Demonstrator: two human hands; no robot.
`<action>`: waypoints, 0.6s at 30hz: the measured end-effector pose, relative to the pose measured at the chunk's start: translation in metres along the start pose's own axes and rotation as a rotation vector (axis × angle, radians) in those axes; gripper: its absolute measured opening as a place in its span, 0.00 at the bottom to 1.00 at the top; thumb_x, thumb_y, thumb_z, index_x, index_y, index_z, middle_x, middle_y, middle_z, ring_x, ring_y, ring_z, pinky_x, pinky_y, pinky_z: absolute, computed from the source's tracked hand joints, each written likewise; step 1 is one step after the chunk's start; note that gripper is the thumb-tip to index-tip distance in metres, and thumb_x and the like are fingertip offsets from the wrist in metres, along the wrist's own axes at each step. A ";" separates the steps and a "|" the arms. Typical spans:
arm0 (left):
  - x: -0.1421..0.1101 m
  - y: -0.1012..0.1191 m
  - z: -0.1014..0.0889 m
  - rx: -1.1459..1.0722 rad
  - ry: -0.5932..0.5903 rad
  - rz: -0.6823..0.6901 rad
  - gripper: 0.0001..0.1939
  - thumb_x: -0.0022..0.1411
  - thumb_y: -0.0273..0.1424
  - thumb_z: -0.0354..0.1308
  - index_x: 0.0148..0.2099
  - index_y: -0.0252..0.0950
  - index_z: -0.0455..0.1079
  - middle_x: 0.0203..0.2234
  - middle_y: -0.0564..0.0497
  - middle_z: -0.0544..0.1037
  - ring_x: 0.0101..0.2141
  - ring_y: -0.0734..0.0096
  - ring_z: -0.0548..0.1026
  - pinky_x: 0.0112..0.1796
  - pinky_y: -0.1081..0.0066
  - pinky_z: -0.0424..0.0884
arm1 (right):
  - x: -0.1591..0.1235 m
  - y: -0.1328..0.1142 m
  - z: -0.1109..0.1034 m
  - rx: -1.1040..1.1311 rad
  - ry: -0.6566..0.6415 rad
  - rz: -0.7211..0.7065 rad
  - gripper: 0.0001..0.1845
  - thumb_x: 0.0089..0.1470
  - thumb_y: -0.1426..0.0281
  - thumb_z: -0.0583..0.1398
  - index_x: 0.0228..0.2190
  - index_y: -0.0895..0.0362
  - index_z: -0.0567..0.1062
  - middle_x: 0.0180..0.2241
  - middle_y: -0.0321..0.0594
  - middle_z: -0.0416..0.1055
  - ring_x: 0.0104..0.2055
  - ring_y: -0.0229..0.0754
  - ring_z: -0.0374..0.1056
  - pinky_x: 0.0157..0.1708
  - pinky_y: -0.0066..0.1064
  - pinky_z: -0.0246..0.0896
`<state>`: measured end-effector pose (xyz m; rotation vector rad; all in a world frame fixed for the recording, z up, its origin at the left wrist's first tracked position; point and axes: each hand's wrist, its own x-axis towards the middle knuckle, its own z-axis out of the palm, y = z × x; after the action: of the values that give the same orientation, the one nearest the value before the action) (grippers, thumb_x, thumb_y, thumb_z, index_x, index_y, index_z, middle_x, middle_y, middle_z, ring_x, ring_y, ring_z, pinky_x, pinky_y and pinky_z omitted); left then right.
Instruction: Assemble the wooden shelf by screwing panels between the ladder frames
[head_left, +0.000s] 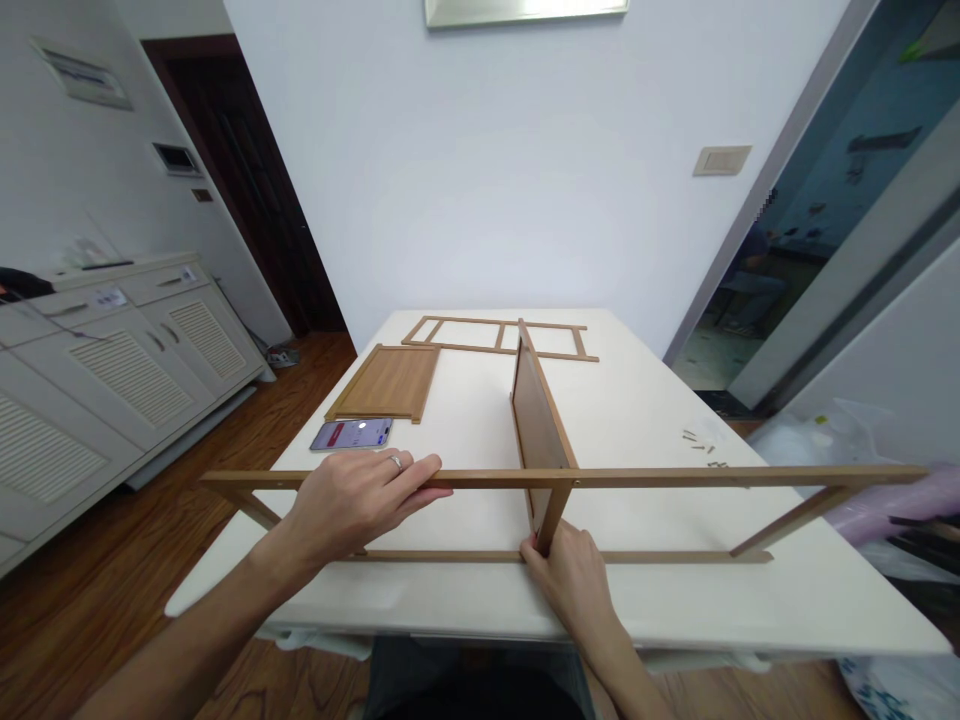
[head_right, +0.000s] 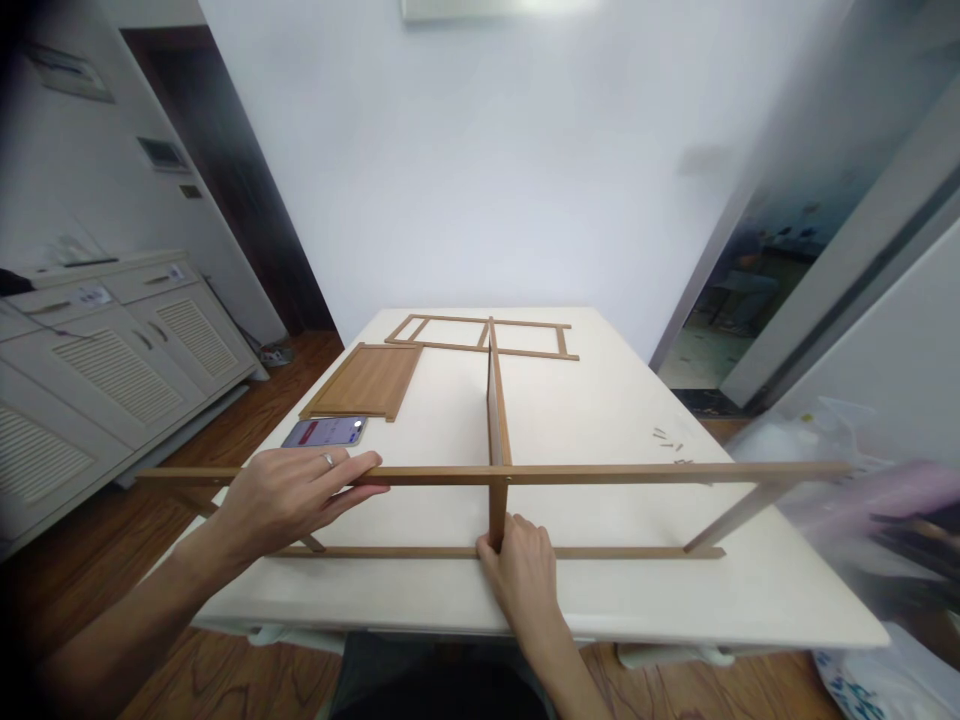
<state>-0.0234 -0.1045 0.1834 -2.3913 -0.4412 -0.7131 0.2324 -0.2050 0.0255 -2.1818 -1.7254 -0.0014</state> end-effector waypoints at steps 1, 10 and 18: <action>0.001 -0.001 0.001 0.002 0.001 0.004 0.09 0.75 0.39 0.56 0.43 0.39 0.70 0.22 0.59 0.72 0.22 0.73 0.70 0.28 0.67 0.60 | 0.000 0.000 0.001 0.000 0.001 0.003 0.11 0.57 0.72 0.59 0.23 0.53 0.69 0.24 0.39 0.74 0.28 0.45 0.70 0.31 0.34 0.51; -0.003 -0.001 -0.005 -0.118 -0.104 -0.034 0.17 0.76 0.44 0.49 0.50 0.38 0.71 0.29 0.54 0.79 0.28 0.69 0.77 0.29 0.68 0.65 | 0.003 0.005 0.002 0.038 -0.024 -0.018 0.13 0.61 0.68 0.58 0.24 0.52 0.68 0.24 0.41 0.74 0.28 0.48 0.72 0.29 0.35 0.52; 0.020 -0.124 -0.031 -0.508 -0.488 -0.385 0.26 0.76 0.49 0.44 0.54 0.38 0.76 0.39 0.52 0.83 0.37 0.68 0.80 0.39 0.72 0.73 | 0.003 0.018 0.012 0.108 -0.045 -0.003 0.17 0.65 0.59 0.56 0.25 0.52 0.69 0.26 0.44 0.77 0.30 0.53 0.75 0.30 0.37 0.58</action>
<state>-0.0763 -0.0265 0.2722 -3.0101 -1.0506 -0.4203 0.2479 -0.2023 0.0098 -2.1162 -1.7111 0.1380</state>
